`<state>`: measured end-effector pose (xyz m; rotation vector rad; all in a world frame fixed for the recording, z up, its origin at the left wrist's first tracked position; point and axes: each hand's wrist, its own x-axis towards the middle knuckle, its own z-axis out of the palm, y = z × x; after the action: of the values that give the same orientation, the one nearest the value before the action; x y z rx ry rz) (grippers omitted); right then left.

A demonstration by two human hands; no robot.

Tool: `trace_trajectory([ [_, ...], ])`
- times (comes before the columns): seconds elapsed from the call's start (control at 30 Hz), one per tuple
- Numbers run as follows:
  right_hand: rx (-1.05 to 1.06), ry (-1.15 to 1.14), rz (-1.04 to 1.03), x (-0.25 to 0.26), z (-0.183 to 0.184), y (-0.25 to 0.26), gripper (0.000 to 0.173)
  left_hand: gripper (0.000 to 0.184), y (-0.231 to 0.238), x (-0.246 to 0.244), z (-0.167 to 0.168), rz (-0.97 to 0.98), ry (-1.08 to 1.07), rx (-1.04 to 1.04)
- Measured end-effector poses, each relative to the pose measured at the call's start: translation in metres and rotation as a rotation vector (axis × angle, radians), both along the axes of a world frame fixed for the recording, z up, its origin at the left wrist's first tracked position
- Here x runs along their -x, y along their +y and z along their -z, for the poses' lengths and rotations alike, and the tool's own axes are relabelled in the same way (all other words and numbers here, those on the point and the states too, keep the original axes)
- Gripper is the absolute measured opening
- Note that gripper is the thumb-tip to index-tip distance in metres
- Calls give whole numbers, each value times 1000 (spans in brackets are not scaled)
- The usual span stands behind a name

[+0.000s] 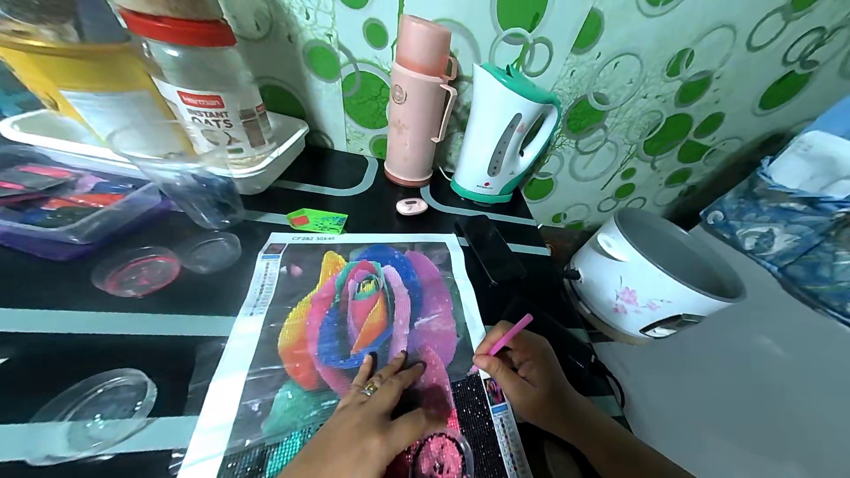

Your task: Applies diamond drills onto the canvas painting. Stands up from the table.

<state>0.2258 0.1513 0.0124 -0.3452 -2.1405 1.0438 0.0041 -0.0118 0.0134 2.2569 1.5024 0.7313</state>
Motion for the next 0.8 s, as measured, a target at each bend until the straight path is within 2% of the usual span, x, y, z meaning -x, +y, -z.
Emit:
trace_trajectory([
  [0.8, -108, -90, 10, -1, 0, -1, 14, 62, 0, 1, -1, 5, 7, 30],
])
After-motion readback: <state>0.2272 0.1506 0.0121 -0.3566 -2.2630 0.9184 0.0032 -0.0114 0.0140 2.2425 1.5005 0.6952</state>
